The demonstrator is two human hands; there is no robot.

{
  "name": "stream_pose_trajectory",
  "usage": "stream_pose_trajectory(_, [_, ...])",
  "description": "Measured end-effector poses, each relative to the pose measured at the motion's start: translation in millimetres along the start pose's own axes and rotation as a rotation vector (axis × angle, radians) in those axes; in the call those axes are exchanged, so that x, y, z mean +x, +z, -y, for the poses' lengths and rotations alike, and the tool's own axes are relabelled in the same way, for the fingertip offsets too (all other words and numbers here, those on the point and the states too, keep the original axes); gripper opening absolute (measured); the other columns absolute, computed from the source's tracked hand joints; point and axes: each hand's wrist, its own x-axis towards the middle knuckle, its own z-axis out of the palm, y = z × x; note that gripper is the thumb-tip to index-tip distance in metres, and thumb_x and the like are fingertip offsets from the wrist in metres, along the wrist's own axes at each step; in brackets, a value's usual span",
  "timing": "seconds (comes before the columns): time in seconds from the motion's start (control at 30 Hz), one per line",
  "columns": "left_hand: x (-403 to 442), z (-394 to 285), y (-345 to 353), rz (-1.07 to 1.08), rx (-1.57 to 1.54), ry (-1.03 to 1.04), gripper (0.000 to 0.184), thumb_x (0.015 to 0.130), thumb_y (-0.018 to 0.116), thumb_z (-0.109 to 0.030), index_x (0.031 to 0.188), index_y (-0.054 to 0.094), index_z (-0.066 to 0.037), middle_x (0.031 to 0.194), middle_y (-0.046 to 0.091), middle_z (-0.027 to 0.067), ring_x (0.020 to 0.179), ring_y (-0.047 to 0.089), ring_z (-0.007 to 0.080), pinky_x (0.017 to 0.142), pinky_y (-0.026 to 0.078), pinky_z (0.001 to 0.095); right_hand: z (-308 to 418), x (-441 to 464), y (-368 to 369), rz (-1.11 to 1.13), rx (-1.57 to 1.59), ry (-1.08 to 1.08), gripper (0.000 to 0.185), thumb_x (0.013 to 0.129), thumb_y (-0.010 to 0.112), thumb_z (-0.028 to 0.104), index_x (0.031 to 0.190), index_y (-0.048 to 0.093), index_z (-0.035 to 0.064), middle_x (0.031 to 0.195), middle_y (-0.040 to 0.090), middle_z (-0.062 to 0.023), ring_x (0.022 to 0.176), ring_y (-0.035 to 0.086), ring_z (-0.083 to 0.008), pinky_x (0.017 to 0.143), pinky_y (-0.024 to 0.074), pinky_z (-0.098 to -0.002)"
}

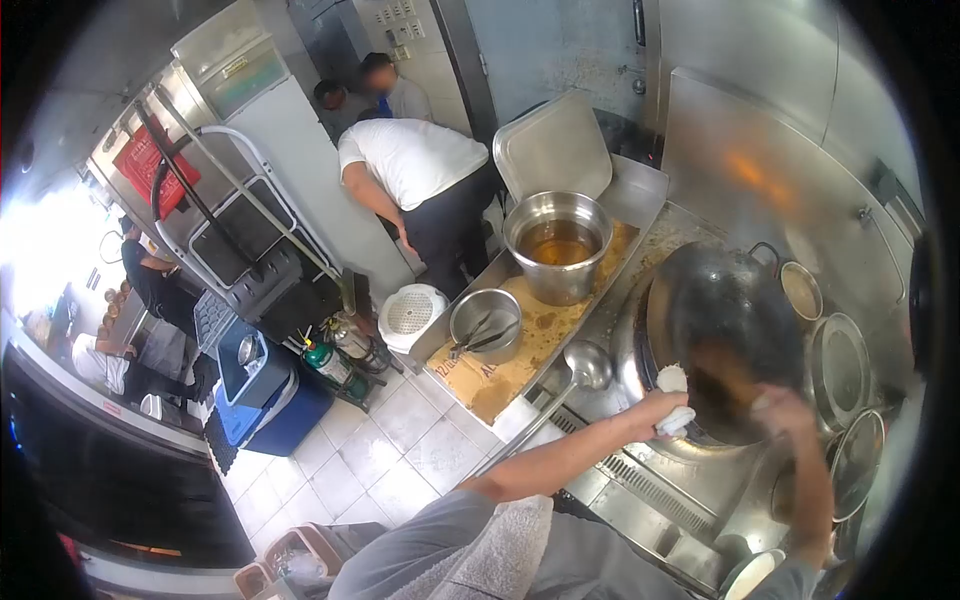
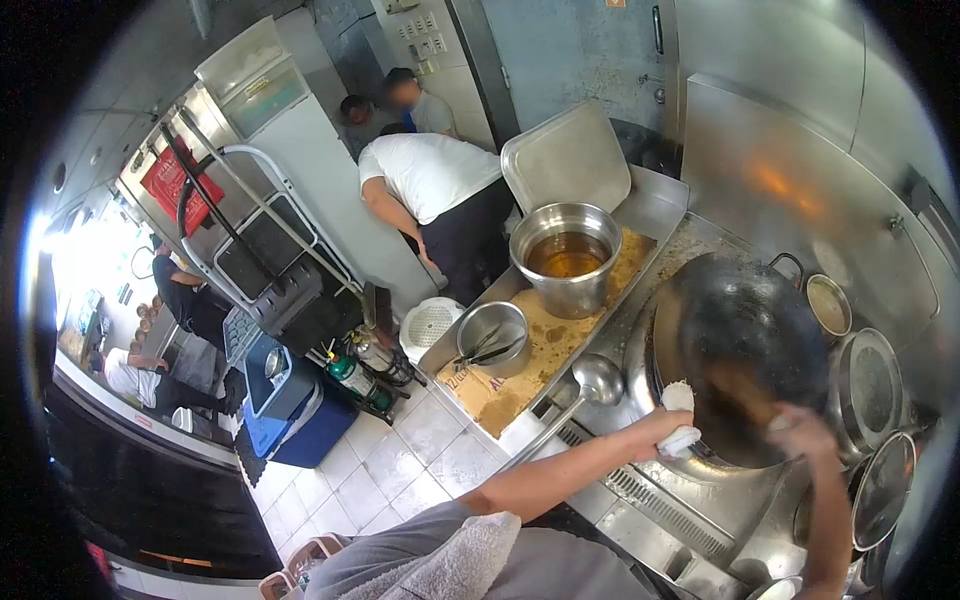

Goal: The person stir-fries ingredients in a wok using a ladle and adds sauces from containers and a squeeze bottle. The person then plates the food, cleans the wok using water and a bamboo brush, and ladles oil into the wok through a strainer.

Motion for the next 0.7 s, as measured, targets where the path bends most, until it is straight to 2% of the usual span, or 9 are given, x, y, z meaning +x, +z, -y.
stream_pose_trajectory(0.13, [3.5,3.2,5.6,-0.020,-0.050,0.028,0.011,0.084,0.057,-0.021,0.082,0.057,-0.011,0.068,0.057,0.0018,0.053,0.054,0.0137,0.042,0.043,0.0303,-30.9,27.1,-74.5,-0.957,-0.265,0.036,0.055,0.078,0.067,0.012,0.131,0.051,0.0085,0.097,0.065,-0.0242,0.093,0.061,-0.0441,0.078,0.0505,-0.0486])
stream_pose_trajectory(0.23, [10.2,14.7,-2.1,0.040,-0.081,0.027,0.018,0.088,0.056,-0.029,0.084,0.058,-0.012,0.068,0.058,0.0018,0.056,0.056,0.0136,0.043,0.043,0.0299,7.9,62.9,-56.9,-1.046,0.058,-0.029,0.051,0.079,0.066,0.013,0.127,0.052,0.0056,0.095,0.065,-0.0258,0.091,0.063,-0.0426,0.073,0.0524,-0.0501])
stream_pose_trajectory(0.3, [-1.7,10.4,-1.8,0.074,-0.108,0.004,0.023,0.090,0.058,-0.034,0.085,0.058,-0.012,0.071,0.059,0.0016,0.059,0.056,0.0132,0.049,0.046,0.0311,-7.4,125.5,-12.4,-0.586,0.002,0.182,0.057,0.076,0.068,0.014,0.129,0.051,0.0050,0.100,0.065,-0.0260,0.085,0.066,-0.0416,0.062,0.0551,-0.0510])
stream_pose_trajectory(0.33, [-4.4,12.2,-6.3,0.108,-0.131,0.027,0.025,0.091,0.058,-0.037,0.088,0.058,-0.012,0.074,0.060,0.0016,0.061,0.057,0.0131,0.051,0.047,0.0309,47.3,91.7,15.4,-0.425,0.234,0.186,0.062,0.074,0.070,0.016,0.132,0.049,0.0054,0.103,0.066,-0.0223,0.079,0.067,-0.0368,0.050,0.0556,-0.0486])
stream_pose_trajectory(0.43, [-40.5,11.8,-28.2,0.055,-0.136,0.056,0.034,0.092,0.058,-0.042,0.105,0.060,-0.010,0.088,0.063,0.0017,0.072,0.060,0.0122,0.061,0.050,0.0288,61.1,50.6,53.7,-0.114,0.243,-0.261,0.074,0.075,0.071,0.016,0.142,0.041,0.0075,0.116,0.063,-0.0165,0.099,0.062,-0.0216,0.083,0.0510,-0.0344])
stream_pose_trajectory(0.53, [-98.8,9.3,-59.3,-0.037,-0.087,0.118,0.038,0.091,0.060,-0.038,0.112,0.057,-0.007,0.096,0.063,0.0033,0.078,0.062,0.0128,0.065,0.051,0.0285,35.8,-13.5,9.1,0.219,0.164,-0.147,0.075,0.073,0.074,0.015,0.140,0.042,0.0021,0.124,0.060,-0.0142,0.107,0.059,-0.0192,0.095,0.0426,-0.0294])
stream_pose_trajectory(0.57, [-111.0,12.8,-68.1,-0.102,-0.090,0.128,0.037,0.091,0.061,-0.036,0.113,0.057,-0.006,0.097,0.063,0.0038,0.079,0.062,0.0130,0.065,0.051,0.0284,-11.1,-6.6,-4.2,0.152,0.159,0.015,0.071,0.071,0.075,0.013,0.136,0.048,0.0063,0.118,0.063,-0.0117,0.104,0.061,-0.0193,0.089,0.0468,-0.0308])
stream_pose_trajectory(0.63, [-134.8,19.1,-78.4,-0.172,-0.063,0.164,0.037,0.090,0.062,-0.034,0.113,0.057,-0.006,0.097,0.063,0.0046,0.079,0.062,0.0132,0.065,0.051,0.0284,-24.6,-10.9,-49.9,-0.334,-0.371,0.151,0.060,0.078,0.067,0.015,0.135,0.049,0.0087,0.100,0.067,-0.0198,0.094,0.065,-0.0291,0.080,0.0509,-0.0404])
stream_pose_trajectory(0.7, [-154.0,21.3,-82.1,-0.179,-0.007,0.225,0.036,0.089,0.064,-0.032,0.112,0.056,-0.005,0.096,0.063,0.0051,0.078,0.062,0.0133,0.065,0.051,0.0286,-31.3,6.2,-70.6,-0.767,-0.426,0.127,0.054,0.083,0.060,0.016,0.135,0.048,0.0081,0.094,0.065,-0.0257,0.092,0.065,-0.0362,0.079,0.0500,-0.0463])
